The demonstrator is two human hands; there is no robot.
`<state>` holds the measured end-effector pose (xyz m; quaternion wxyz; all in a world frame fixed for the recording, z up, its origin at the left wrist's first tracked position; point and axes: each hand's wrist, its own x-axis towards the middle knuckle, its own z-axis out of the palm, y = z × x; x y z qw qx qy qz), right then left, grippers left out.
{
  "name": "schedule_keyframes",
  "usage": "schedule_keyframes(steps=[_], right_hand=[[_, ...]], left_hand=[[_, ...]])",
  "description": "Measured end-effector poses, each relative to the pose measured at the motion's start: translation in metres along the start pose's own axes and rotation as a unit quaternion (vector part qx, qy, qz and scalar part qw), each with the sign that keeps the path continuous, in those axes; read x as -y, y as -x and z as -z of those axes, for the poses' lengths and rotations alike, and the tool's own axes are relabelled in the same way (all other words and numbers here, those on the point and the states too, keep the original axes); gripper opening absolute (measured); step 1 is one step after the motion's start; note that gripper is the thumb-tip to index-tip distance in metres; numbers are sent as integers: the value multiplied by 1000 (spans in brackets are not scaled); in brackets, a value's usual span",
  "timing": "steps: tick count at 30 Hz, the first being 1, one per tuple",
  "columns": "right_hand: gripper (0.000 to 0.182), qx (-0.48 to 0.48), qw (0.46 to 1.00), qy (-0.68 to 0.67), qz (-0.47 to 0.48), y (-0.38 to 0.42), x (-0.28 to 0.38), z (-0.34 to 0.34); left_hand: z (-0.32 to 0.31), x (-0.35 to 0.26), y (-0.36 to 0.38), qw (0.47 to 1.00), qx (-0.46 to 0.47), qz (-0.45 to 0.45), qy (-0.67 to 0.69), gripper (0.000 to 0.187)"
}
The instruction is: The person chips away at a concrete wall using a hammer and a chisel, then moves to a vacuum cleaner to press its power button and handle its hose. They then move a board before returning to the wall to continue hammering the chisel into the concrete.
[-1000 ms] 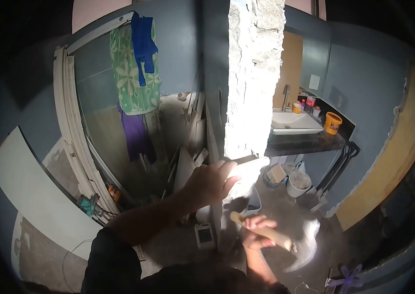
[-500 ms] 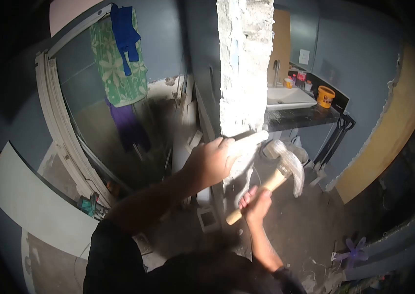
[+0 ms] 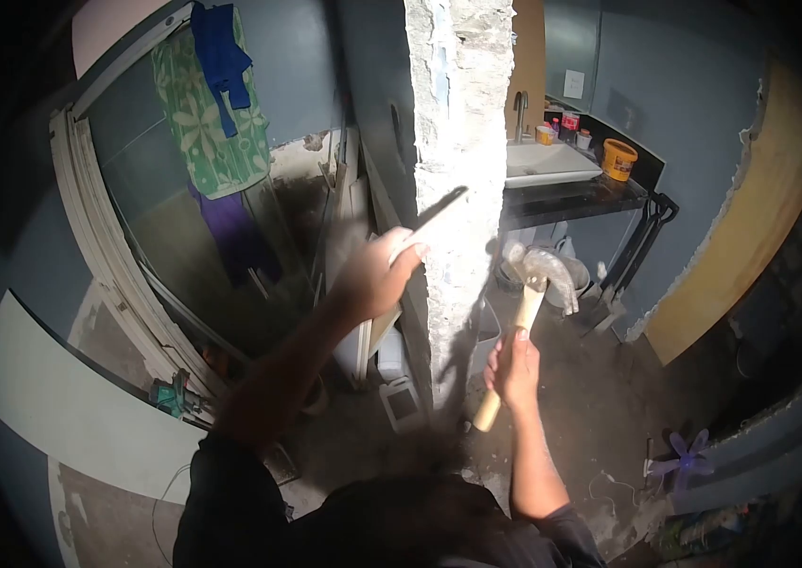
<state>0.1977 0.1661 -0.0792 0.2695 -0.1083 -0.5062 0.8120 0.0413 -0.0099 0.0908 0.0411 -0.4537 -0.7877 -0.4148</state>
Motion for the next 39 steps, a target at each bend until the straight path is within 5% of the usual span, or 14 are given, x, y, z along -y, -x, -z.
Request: schedule_keyframes(steps=[2,3,6,8,14,16,18,20,26,28,30,34,37,39], right_hand=[[40,-57,982,179,-6,8,-21,26],[37,-77,961,263,27,10,-45,45],[36,-121,926,355,46,31,-81,66],[32,-151,946,276,-81,52,-74,56],[42,-164,978,130,5,72,-63,49],[46,-163,969,109,152,72,-49,33],[55,-150,976,61,149,74,-43,23],[62,-171,946,-59,269,68,-41,6],[67,41,903,-184,386,16,-61,-39],[65,-26,979,10,200,-5,-65,-54],[62,-10,981,-54,188,2,-55,-60],[67,-42,955,-84,282,18,-32,-41],[67,44,850,-183,492,14,-20,-53],[64,34,875,-204,438,2,-45,-53]], left_hand=[[-26,31,18,972,-109,-209,21,23],[-24,27,26,967,-76,-244,-14,33],[-32,30,41,978,-16,-199,-59,34],[-35,40,37,974,-55,-215,-50,32],[-18,52,28,968,-81,-235,-29,28],[-18,53,24,961,-89,-257,-37,30],[-15,48,21,961,-88,-259,-37,31],[-14,44,18,958,-104,-266,-41,31],[-20,30,25,960,-131,-240,-67,33],[-20,25,28,971,-119,-193,-71,35],[-20,23,30,976,-109,-166,-90,34],[-17,20,26,972,-100,-187,-104,31],[-14,17,26,972,-102,-193,-91,31],[-15,17,27,976,-87,-171,-102,30]])
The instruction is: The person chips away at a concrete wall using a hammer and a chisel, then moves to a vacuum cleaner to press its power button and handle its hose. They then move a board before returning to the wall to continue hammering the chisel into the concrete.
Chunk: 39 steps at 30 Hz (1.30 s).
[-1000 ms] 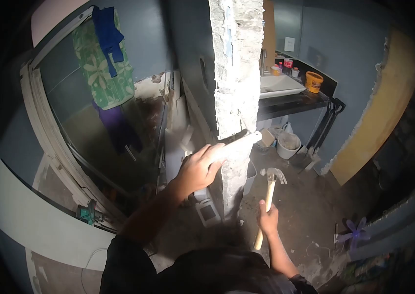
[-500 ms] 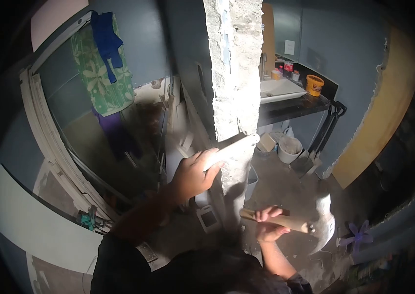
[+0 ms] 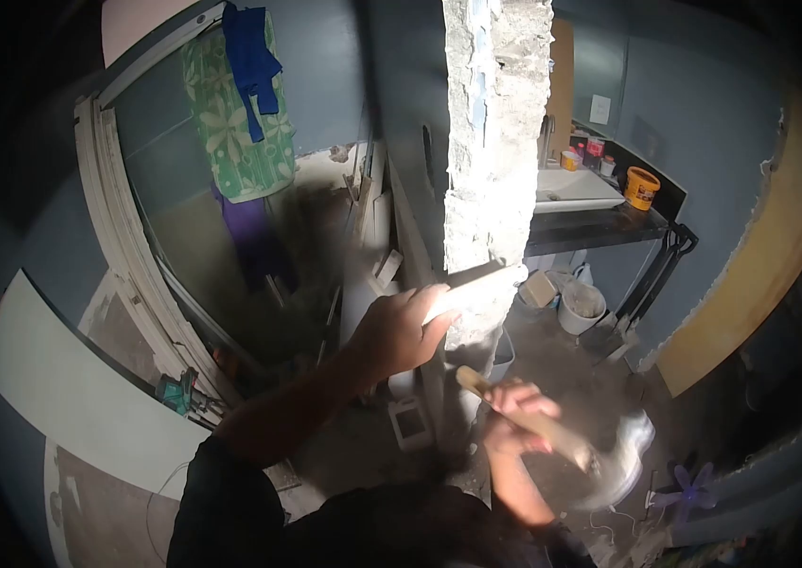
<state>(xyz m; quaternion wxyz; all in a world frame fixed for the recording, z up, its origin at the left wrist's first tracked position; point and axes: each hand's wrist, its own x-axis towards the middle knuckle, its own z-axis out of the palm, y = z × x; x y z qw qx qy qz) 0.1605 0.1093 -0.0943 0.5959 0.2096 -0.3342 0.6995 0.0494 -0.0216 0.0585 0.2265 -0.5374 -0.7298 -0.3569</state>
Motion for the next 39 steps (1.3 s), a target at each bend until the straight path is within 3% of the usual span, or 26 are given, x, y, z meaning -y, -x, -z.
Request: schedule_keyframes(steps=[1,2,5,7,9,11,13,15,17,19,21,23,25,27,28,29,32,35,36,37,39], right_hand=[[63,-39,996,-4,-82,16,-17,17],[62,-8,950,242,-197,5,-14,5],[66,-88,950,184,-235,3,-4,12],[69,-56,962,145,-226,6,12,30],[69,-51,986,11,-159,8,27,31],[67,29,999,18,35,-5,30,3],[63,46,994,20,96,-6,14,-5],[53,-42,971,115,-204,13,-11,9],[44,-57,956,127,-259,11,-16,9],[46,-77,952,186,-230,6,-1,8],[59,-33,972,108,-205,18,9,34],[62,-39,994,14,-104,23,13,39],[67,15,999,-37,15,10,16,3],[58,-2,1000,-28,0,12,-7,1],[47,-43,976,56,-205,15,-13,9],[40,15,960,155,-232,16,-24,12],[56,-39,942,231,-240,20,-5,14],[61,-70,989,56,-118,32,6,16],[63,-16,997,34,-69,28,5,18],[61,-20,1000,2,-14,26,0,10],[53,-21,998,-34,-47,28,-24,15]], left_hand=[[-1,-1,1,1000,3,4,-1,30],[-1,-1,-1,1000,6,1,1,30],[3,1,-2,1000,-5,-12,-19,30],[4,0,-3,999,36,-11,-3,28],[-1,4,-2,1000,0,-27,3,26],[2,3,-1,1000,10,-15,-7,25],[-1,9,0,1000,6,-17,-11,25],[-3,8,1,1000,8,-22,-11,25],[3,5,-2,999,39,3,-18,26],[4,5,-3,999,19,-18,-21,26],[1,6,-2,999,1,-32,-15,26],[-2,8,-3,995,-49,-81,2,21],[-1,10,-3,995,-49,-86,0,22],[-4,11,-1,995,-46,-93,2,23],[-5,13,2,996,-22,-84,1,24],[-3,16,-3,996,0,-84,-3,24],[4,5,-2,999,-17,-44,-17,20],[-1,16,-1,997,3,-72,-19,20],[0,15,-3,997,1,-72,-20,20],[1,13,-4,997,-16,-79,-15,16],[1,9,-7,996,-32,-85,-7,13]])
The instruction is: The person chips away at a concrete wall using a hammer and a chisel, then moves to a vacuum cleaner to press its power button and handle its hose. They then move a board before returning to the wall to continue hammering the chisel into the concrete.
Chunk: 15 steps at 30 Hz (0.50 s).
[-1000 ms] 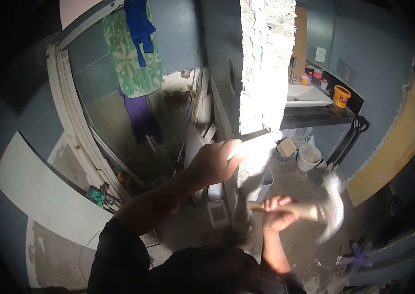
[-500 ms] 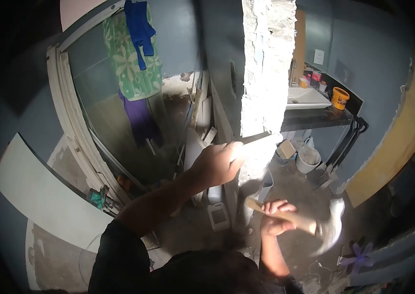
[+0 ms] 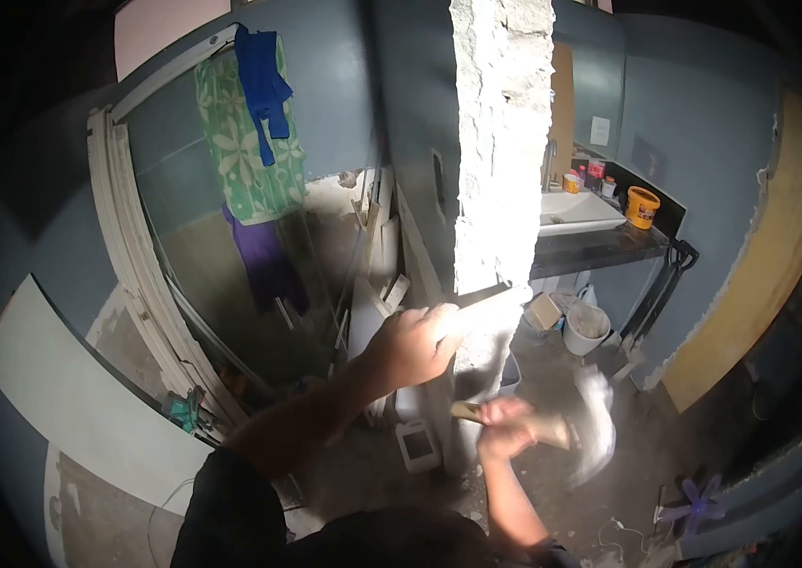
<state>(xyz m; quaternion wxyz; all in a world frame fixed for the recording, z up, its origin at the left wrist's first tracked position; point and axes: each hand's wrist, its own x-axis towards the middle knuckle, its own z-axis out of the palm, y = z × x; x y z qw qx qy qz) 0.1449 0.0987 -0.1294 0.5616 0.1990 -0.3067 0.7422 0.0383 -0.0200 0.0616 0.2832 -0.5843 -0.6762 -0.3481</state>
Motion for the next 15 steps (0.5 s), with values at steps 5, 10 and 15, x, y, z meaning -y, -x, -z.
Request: schedule_keyframes(steps=[5,10,15], right_hand=[[61,-62,965,199,-160,-21,21,-20],[68,-10,999,13,43,-28,48,-27],[55,-70,959,162,-223,-14,-1,-15]], left_hand=[[7,0,-4,999,40,23,-4,10],[11,-5,-5,997,75,32,-18,15],[11,-14,-10,999,48,18,4,8]])
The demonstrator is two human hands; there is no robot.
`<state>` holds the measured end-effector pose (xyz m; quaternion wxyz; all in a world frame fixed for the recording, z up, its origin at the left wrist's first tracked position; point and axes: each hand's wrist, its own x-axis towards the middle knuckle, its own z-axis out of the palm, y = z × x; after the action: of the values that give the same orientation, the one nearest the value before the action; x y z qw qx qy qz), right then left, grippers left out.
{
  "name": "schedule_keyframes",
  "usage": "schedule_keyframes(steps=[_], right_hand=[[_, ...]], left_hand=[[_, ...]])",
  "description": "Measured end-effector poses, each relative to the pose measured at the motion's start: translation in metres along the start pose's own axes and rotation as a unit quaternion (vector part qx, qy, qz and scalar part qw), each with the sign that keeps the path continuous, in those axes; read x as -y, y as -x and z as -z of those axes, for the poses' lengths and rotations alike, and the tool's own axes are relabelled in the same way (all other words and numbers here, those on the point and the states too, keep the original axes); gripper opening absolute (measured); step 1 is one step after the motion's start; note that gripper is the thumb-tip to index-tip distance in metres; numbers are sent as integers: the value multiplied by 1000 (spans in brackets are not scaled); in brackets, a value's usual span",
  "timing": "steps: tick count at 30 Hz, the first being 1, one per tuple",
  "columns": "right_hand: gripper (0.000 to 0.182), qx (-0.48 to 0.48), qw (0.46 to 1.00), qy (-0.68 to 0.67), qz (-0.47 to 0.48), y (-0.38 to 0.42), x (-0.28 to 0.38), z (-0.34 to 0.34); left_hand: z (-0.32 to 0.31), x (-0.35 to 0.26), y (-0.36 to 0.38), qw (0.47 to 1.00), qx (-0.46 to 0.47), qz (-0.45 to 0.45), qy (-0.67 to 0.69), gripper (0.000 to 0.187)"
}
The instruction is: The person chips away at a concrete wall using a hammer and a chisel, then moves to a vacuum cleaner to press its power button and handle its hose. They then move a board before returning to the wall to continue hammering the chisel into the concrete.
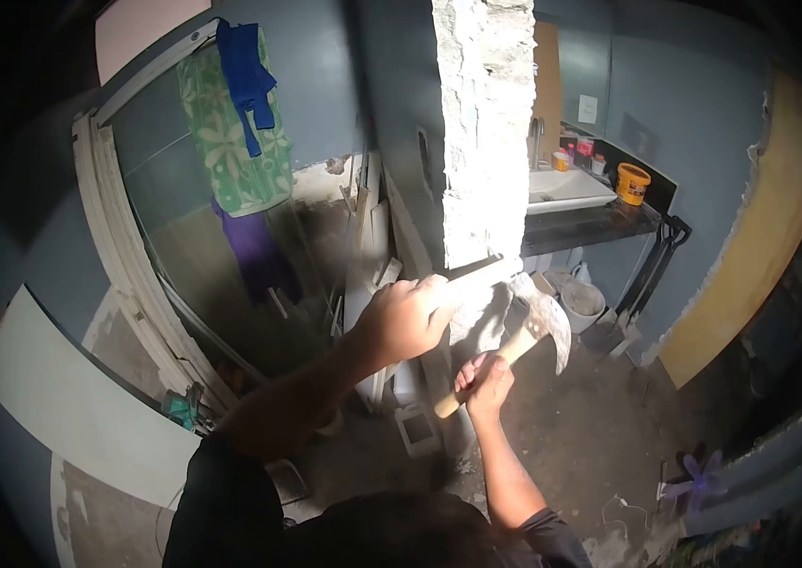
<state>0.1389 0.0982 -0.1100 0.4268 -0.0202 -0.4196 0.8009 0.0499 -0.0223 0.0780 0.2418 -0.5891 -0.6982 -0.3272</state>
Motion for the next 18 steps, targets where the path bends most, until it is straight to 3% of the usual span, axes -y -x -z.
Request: schedule_keyframes(steps=[1,3,5,7,9,11,13,15,18], right_hand=[[50,14,999,-33,-32,-1,4,-1],[57,-44,998,-7,-39,1,16,0],[61,-50,998,-32,13,11,30,7],[64,-41,981,-154,109,18,34,8],[67,0,952,-144,269,15,30,0],[63,2,962,-167,215,11,10,-9],[54,51,998,-23,-42,2,2,-9],[51,-21,996,-48,-75,1,9,-1],[61,-48,999,-16,-12,10,22,12]], left_hand=[[0,-1,1,1000,2,-3,2,8],[1,2,2,1000,10,-6,1,9],[-2,5,4,1000,12,-1,14,9],[-3,11,7,1000,12,9,21,9],[-7,13,10,998,23,39,43,13],[-6,18,9,999,24,33,18,14],[-5,9,9,999,34,26,-2,15],[3,1,2,999,33,12,-36,11],[-3,8,6,999,21,3,-24,12]])
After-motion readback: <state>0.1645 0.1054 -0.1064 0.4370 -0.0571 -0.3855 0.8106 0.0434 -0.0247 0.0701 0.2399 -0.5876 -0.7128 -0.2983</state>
